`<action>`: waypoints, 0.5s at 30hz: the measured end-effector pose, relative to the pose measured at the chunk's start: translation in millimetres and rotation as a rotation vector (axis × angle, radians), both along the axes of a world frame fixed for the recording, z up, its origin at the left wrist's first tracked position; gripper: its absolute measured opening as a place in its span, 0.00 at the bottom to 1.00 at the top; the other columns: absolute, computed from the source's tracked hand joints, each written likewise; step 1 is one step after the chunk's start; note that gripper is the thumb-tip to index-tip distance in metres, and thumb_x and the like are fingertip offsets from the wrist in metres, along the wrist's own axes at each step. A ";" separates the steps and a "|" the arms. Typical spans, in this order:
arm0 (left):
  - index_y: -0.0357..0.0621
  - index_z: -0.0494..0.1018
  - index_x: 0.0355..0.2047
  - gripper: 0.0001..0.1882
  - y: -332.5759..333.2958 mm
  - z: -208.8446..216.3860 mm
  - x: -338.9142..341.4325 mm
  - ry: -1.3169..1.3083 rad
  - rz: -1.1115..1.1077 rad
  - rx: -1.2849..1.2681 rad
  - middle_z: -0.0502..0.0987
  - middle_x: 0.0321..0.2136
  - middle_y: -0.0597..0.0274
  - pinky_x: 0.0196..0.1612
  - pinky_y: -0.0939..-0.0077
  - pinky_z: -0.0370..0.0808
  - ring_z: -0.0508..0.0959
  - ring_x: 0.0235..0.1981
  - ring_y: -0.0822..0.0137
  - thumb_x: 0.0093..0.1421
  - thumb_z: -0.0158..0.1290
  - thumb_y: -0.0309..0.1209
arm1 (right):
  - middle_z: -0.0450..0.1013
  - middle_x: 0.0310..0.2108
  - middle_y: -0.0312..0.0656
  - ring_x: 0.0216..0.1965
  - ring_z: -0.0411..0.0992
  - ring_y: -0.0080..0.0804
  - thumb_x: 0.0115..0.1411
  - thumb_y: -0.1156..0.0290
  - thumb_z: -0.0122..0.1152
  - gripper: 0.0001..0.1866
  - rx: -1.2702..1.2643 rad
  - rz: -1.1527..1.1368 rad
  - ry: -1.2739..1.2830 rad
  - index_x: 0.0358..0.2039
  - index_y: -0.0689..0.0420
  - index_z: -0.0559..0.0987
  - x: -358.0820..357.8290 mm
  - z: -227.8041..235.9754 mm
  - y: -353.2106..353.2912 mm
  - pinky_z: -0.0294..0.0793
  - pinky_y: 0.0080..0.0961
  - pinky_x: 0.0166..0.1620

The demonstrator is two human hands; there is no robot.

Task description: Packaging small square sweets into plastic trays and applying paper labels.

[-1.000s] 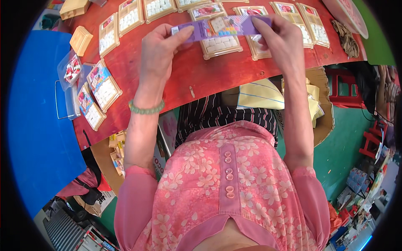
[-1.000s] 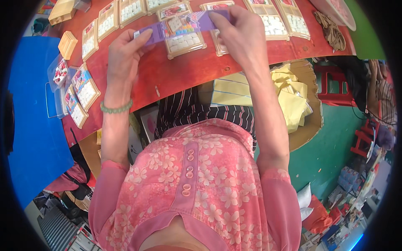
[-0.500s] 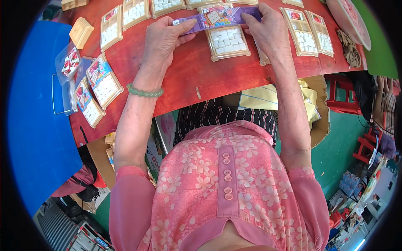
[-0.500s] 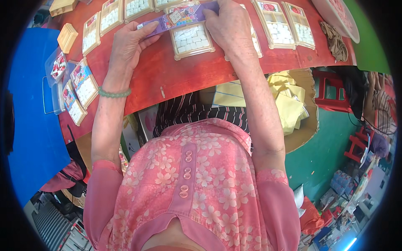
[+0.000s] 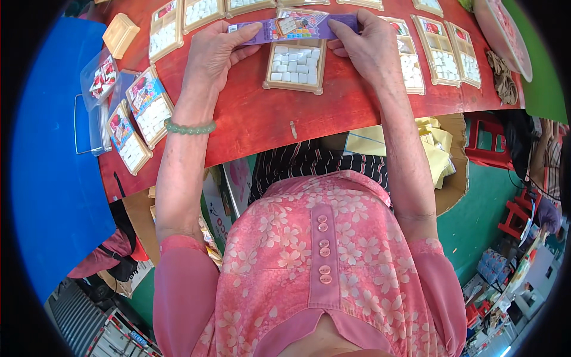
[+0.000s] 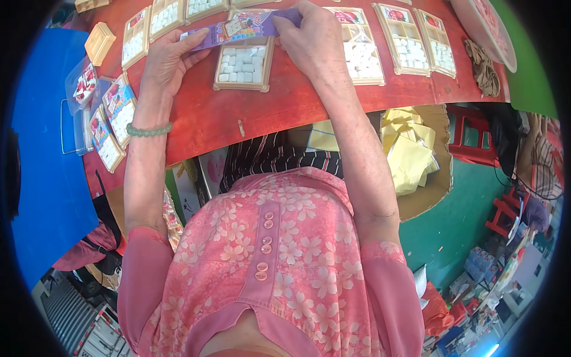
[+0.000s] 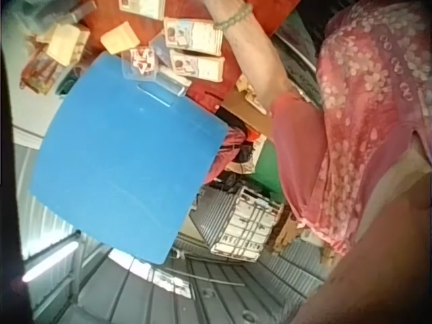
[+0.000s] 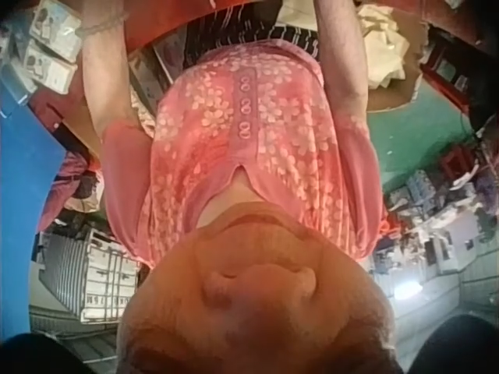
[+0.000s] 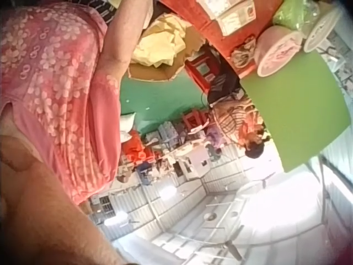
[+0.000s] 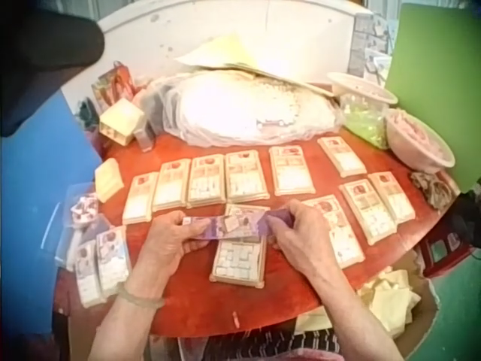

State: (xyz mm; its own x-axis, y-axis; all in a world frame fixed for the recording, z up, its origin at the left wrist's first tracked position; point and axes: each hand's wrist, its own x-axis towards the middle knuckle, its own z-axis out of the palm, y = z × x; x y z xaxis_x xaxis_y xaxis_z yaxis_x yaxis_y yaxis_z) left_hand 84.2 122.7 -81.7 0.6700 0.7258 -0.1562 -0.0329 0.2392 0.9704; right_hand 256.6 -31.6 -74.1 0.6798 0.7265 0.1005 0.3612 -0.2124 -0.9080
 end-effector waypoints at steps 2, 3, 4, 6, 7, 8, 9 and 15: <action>0.35 0.72 0.32 0.12 2.5 2.1 -0.2 0.025 -0.025 0.005 0.77 0.32 0.59 0.39 0.79 0.79 0.78 0.35 0.71 0.53 0.61 0.30 | 0.77 0.23 0.41 0.24 0.76 0.21 0.58 0.67 0.60 0.12 -0.034 -0.011 -0.009 0.32 0.65 0.78 -3.0 -0.9 -6.2 0.76 0.15 0.27; 0.36 0.73 0.35 0.12 7.2 1.1 0.5 0.086 -0.072 0.052 0.77 0.33 0.61 0.39 0.80 0.78 0.78 0.35 0.73 0.54 0.60 0.31 | 0.77 0.24 0.42 0.25 0.77 0.21 0.58 0.68 0.60 0.11 -0.066 -0.025 -0.020 0.32 0.65 0.78 -5.4 -0.8 -9.1 0.77 0.14 0.27; 0.37 0.74 0.38 0.13 10.5 1.0 1.3 0.147 -0.119 0.100 0.77 0.33 0.63 0.40 0.80 0.76 0.77 0.35 0.75 0.55 0.59 0.31 | 0.77 0.24 0.42 0.25 0.77 0.21 0.58 0.68 0.60 0.11 -0.067 -0.024 -0.021 0.32 0.65 0.78 -8.8 -0.8 -11.4 0.77 0.14 0.27; 0.37 0.74 0.37 0.13 11.9 4.1 6.1 0.191 -0.130 0.134 0.78 0.33 0.64 0.39 0.81 0.76 0.77 0.35 0.75 0.54 0.60 0.32 | 0.77 0.23 0.41 0.24 0.76 0.19 0.58 0.68 0.60 0.11 -0.058 -0.077 0.046 0.32 0.65 0.78 -13.6 -1.3 -15.0 0.76 0.14 0.27; 0.38 0.75 0.36 0.13 13.0 4.7 8.5 0.235 -0.142 0.171 0.78 0.33 0.64 0.39 0.83 0.75 0.77 0.35 0.76 0.53 0.61 0.33 | 0.77 0.23 0.41 0.24 0.76 0.19 0.58 0.68 0.60 0.11 -0.057 -0.080 0.046 0.32 0.65 0.78 -13.3 -2.0 -15.4 0.76 0.14 0.27; 0.38 0.75 0.36 0.13 16.3 2.1 9.8 0.236 -0.144 0.171 0.78 0.33 0.64 0.39 0.83 0.75 0.77 0.35 0.76 0.53 0.61 0.33 | 0.77 0.23 0.40 0.23 0.76 0.19 0.57 0.69 0.61 0.10 -0.060 -0.090 0.037 0.32 0.65 0.78 -12.4 -2.7 -16.1 0.76 0.13 0.26; 0.39 0.75 0.35 0.13 19.6 -0.4 11.3 0.293 -0.144 0.199 0.78 0.32 0.65 0.38 0.83 0.74 0.77 0.35 0.76 0.53 0.61 0.34 | 0.77 0.23 0.40 0.23 0.76 0.19 0.57 0.69 0.61 0.10 -0.063 -0.100 0.029 0.32 0.65 0.78 -11.7 -2.8 -16.6 0.76 0.13 0.26; 0.40 0.76 0.34 0.13 10.6 3.1 13.5 0.340 -0.129 0.261 0.78 0.31 0.65 0.37 0.84 0.73 0.77 0.34 0.76 0.52 0.62 0.34 | 0.77 0.23 0.39 0.22 0.75 0.17 0.56 0.70 0.62 0.09 -0.058 -0.106 0.019 0.32 0.64 0.78 -11.1 -3.4 -19.5 0.74 0.12 0.24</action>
